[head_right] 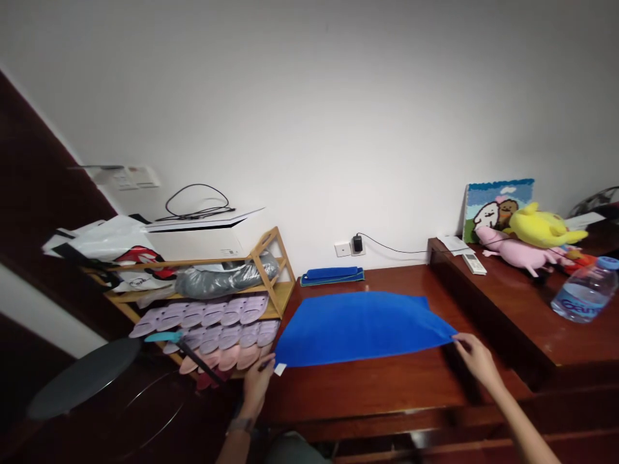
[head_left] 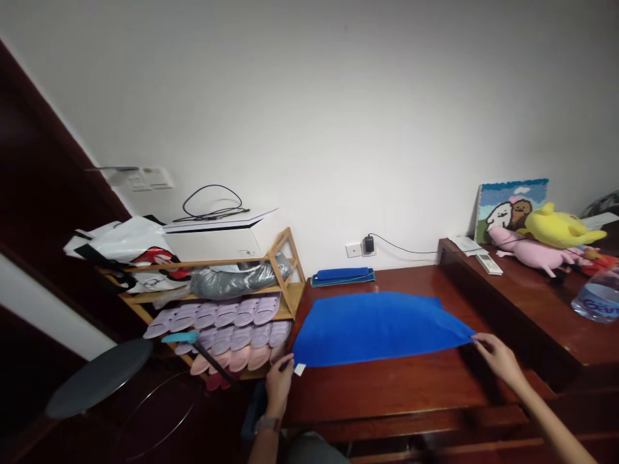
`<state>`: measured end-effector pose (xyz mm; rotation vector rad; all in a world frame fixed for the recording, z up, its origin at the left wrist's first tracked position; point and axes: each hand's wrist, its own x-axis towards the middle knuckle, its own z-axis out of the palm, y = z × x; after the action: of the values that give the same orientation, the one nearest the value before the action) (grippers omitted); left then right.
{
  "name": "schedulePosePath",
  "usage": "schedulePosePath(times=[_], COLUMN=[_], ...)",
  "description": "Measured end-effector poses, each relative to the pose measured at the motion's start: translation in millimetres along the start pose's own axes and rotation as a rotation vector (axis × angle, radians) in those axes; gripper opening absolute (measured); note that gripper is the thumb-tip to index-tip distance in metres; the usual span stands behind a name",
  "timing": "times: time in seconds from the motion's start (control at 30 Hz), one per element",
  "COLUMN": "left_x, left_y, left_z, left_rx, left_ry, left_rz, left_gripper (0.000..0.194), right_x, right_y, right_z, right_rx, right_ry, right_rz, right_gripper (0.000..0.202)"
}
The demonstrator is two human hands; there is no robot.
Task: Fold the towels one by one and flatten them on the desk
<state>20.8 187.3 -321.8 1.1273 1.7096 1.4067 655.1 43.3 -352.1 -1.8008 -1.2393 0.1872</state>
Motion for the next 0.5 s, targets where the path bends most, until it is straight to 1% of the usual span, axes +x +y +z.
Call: schedulePosePath(times=[0.03,0.1,0.13,0.2,0.27,0.37,0.5], left_x=[-3.5,-8.2,-9.5,-10.7,-11.3,-14.7,-28.1], left_y=[-10.2,-23.2,-27.1,-32.6,-37.2,-43.9,-51.6], left_z=[-1.8,-5.6,-7.6,-12.1,-17.8,-28.5,-41.9], left_rx=[0.045,0.123,0.152,0.195,0.219,0.233,0.213], left_ry=[0.004,0.005,0.006,0.002,-0.011,-0.033,-0.026], left_rz=[0.004,0.022,0.032,0.044,0.042,0.013,-0.038], left_gripper=[0.015,0.013,0.013,0.017,0.023,0.031,0.036], right_x=[-9.8,-25.1,-30.5,-37.4,-40.8,-45.9,-61.1], right_y=[11.1,29.0,35.8,45.9,51.8,54.7,57.9], right_z=[12.8,32.0,37.9,42.7,40.2,30.3,17.3], right_rx=[-0.006,-0.028,-0.042,-0.07,-0.095,-0.113,-0.113], right_ry=[-0.028,-0.06,-0.065,-0.064,-0.06,-0.053,-0.055], right_rz=[0.022,0.033,0.025,-0.004,-0.034,-0.041,-0.034], right_gripper=[0.043,0.041,0.041,0.042,0.044,0.045,0.045])
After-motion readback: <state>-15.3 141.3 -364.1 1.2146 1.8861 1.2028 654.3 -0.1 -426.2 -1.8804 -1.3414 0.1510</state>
